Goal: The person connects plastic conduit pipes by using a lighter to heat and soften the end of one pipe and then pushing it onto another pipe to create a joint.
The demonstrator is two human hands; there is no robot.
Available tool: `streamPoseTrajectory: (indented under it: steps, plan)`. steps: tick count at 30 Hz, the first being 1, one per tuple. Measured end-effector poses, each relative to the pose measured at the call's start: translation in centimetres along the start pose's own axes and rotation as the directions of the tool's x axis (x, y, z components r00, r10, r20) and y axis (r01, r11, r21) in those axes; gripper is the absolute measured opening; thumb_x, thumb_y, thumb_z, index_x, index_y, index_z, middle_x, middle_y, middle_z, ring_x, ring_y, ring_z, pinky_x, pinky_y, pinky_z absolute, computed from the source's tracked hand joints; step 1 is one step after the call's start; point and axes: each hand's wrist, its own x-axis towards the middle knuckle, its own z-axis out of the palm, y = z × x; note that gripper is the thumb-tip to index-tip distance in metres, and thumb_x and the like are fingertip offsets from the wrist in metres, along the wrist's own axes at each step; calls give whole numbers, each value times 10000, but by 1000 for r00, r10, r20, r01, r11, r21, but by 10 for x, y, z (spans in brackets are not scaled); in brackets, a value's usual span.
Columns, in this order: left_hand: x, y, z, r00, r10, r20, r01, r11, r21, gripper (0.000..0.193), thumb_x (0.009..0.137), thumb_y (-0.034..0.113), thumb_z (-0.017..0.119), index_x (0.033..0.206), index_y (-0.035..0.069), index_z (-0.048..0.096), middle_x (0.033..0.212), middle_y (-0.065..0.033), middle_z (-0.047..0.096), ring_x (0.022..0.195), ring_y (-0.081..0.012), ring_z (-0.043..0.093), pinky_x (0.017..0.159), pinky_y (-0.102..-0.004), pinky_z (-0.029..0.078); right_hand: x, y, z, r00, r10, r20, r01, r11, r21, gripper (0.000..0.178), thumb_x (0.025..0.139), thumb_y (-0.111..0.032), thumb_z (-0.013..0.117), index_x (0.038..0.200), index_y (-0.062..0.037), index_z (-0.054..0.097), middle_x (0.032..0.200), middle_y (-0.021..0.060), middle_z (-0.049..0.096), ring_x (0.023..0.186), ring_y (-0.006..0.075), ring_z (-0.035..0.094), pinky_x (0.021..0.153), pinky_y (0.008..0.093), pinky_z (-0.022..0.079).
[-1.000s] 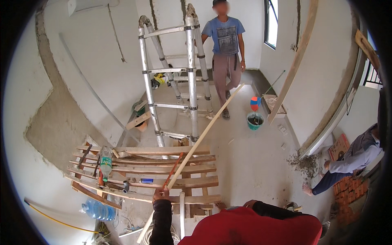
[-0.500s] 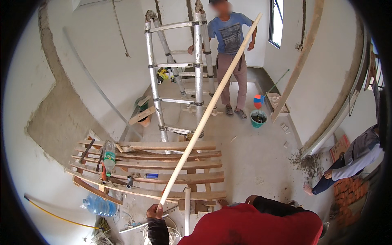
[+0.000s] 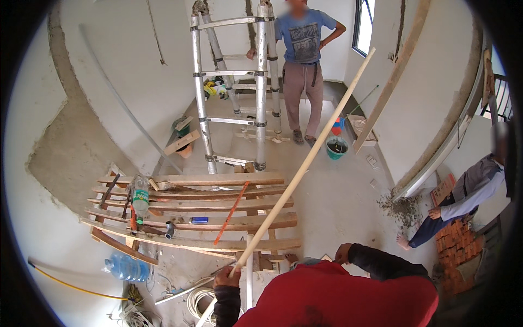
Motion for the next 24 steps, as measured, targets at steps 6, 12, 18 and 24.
streamPoseTrajectory:
  steps: [6, 12, 18, 24]
  plan:
    - [-24, 47, 18, 990, -51, 130, 42, 997, 69, 420, 784, 513, 660, 877, 106, 706, 690, -124, 660, 672, -292, 662, 634, -399, 503, -81, -17, -50, 960, 113, -257, -41, 962, 270, 196, 697, -203, 694, 873, -120, 711, 681, 18, 650, 598, 120, 593, 572, 280, 489]
    - [-22, 59, 38, 986, -28, 166, 1, 987, 163, 420, 782, 551, 644, 902, 151, 684, 729, -105, 677, 729, -331, 659, 658, -436, 502, -84, 31, -52, 790, 117, -602, 288, 795, 533, 224, 682, -91, 719, 899, -47, 683, 708, 46, 655, 608, 137, 600, 593, 273, 489]
    - [-23, 76, 70, 982, -84, 167, 38, 966, 257, 430, 761, 553, 655, 895, 145, 664, 746, -100, 675, 733, -309, 660, 660, -418, 496, -67, 28, -62, 772, 45, -635, 636, -23, 771, 162, 779, -9, 695, 934, 16, 656, 729, 41, 641, 553, 135, 583, 556, 243, 491]
    - [-16, 87, 105, 980, -104, 170, 64, 971, 229, 440, 732, 561, 689, 885, 151, 640, 759, -79, 676, 754, -292, 661, 672, -418, 496, -26, -17, -39, 912, -10, -409, 348, -510, 787, 227, 875, -315, 636, 963, -114, 579, 794, 1, 549, 722, 175, 545, 623, 354, 468]
